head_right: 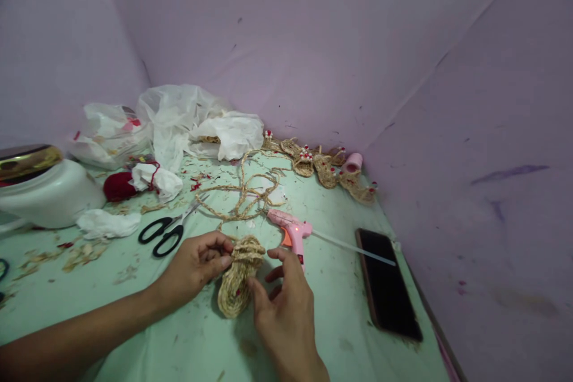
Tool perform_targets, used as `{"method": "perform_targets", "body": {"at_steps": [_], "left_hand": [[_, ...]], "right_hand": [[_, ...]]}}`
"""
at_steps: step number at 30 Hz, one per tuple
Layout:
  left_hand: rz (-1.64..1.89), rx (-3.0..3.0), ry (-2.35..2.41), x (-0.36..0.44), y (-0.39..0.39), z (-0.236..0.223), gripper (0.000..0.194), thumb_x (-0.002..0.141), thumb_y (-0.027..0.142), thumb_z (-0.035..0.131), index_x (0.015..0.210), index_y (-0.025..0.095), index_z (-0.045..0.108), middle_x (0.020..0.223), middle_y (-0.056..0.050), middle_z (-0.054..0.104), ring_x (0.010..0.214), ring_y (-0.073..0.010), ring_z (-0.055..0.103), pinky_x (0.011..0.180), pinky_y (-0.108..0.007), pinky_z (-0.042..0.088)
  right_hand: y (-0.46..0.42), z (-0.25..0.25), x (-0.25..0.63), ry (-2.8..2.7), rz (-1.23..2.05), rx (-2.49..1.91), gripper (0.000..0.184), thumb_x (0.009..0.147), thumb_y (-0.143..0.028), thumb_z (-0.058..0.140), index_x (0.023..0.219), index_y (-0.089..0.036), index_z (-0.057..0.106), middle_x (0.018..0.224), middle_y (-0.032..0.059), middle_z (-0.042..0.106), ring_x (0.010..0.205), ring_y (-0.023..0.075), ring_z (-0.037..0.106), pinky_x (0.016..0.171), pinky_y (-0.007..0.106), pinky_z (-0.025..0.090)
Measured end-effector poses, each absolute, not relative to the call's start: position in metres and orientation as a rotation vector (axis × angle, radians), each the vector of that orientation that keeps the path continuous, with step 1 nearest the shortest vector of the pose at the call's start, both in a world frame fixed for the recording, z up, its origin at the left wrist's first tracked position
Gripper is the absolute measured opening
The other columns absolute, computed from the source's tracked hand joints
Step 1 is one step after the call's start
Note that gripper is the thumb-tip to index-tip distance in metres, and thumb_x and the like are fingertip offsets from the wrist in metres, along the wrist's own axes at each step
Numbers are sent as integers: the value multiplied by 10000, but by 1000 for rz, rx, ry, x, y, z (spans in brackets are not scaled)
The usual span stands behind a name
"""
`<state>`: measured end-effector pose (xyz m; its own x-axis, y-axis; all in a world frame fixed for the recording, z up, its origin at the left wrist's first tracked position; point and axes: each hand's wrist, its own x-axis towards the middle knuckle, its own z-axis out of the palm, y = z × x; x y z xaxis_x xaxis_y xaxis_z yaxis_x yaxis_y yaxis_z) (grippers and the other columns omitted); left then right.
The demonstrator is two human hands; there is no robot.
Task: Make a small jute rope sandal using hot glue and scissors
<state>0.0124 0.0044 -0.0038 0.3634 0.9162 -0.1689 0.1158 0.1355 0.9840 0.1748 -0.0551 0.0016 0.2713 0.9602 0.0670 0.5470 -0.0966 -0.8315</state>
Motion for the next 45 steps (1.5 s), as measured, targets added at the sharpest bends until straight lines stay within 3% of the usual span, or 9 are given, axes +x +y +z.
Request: {"method": "perform_targets", "body": {"at_steps": [4,11,18,22,28,32,37,42,45], "left_hand": [[758,1314,1070,13,6,-3,145,705,271,562,785,154,530,495,88,376,452,-67,307,433,-196,238],[720,1318,1084,12,9,0,185,688,303,575,775,149,521,519,70,420,486,-76,375,468,-197,306],[668,1250,1112,12,11,5,208,650,313,614,767,164,529,519,56,498,455,-72,419,428,-180,324],[692,1224,1147,14,10,8,236,614,317,658,758,171,540,519,55,514,433,-72,438,401,-174,323],[708,1219,1150,14,8,8,229,615,313,656,751,165,545,518,54,517,442,-71,451,404,-167,328],[722,1225,1123,14,7,7,201,633,298,644,750,166,549,542,51,525,470,-73,465,419,-166,342],[734,1210,1097,16,7,8,179,625,287,640,717,163,550,555,46,518,491,-79,460,441,-177,366],[745,1217,1072,18,7,8,163,629,266,623,721,158,542,540,57,491,492,-79,443,469,-189,372],[725,1248,1062,17,7,5,137,656,251,592,738,160,533,527,66,459,490,-86,436,481,-201,359]], "right_hand": [[-55,3,179,-1300,784,-1744,216,736,-256,569,941,-189,546,648,-16,563,482,124,519,458,229,417],[-51,-5,183,-1530,740,-1685,137,742,-146,504,849,-177,584,781,43,635,660,166,579,628,275,447],[-49,-9,177,-1128,1091,-1508,72,734,-148,474,770,-193,516,612,-26,540,533,124,519,486,220,411],[-47,-12,175,-1013,1105,-1445,78,698,-139,500,753,-190,523,615,-31,540,528,112,511,488,213,412],[-47,-11,177,-1227,911,-1546,130,731,-101,469,768,-188,559,655,-11,603,575,127,565,539,225,428],[-53,-5,180,-1418,600,-1610,144,773,-100,461,802,-181,577,732,22,629,645,149,586,590,253,453],[-56,6,180,-1482,266,-1406,113,808,-107,503,860,-173,578,778,41,633,657,131,602,539,209,476],[-52,11,169,-1738,101,-1231,214,795,-41,507,928,-164,620,905,73,686,824,151,654,718,228,520],[-48,12,161,-1844,-28,-1310,215,813,-83,480,934,-165,636,915,73,700,784,164,672,641,225,514]]}}
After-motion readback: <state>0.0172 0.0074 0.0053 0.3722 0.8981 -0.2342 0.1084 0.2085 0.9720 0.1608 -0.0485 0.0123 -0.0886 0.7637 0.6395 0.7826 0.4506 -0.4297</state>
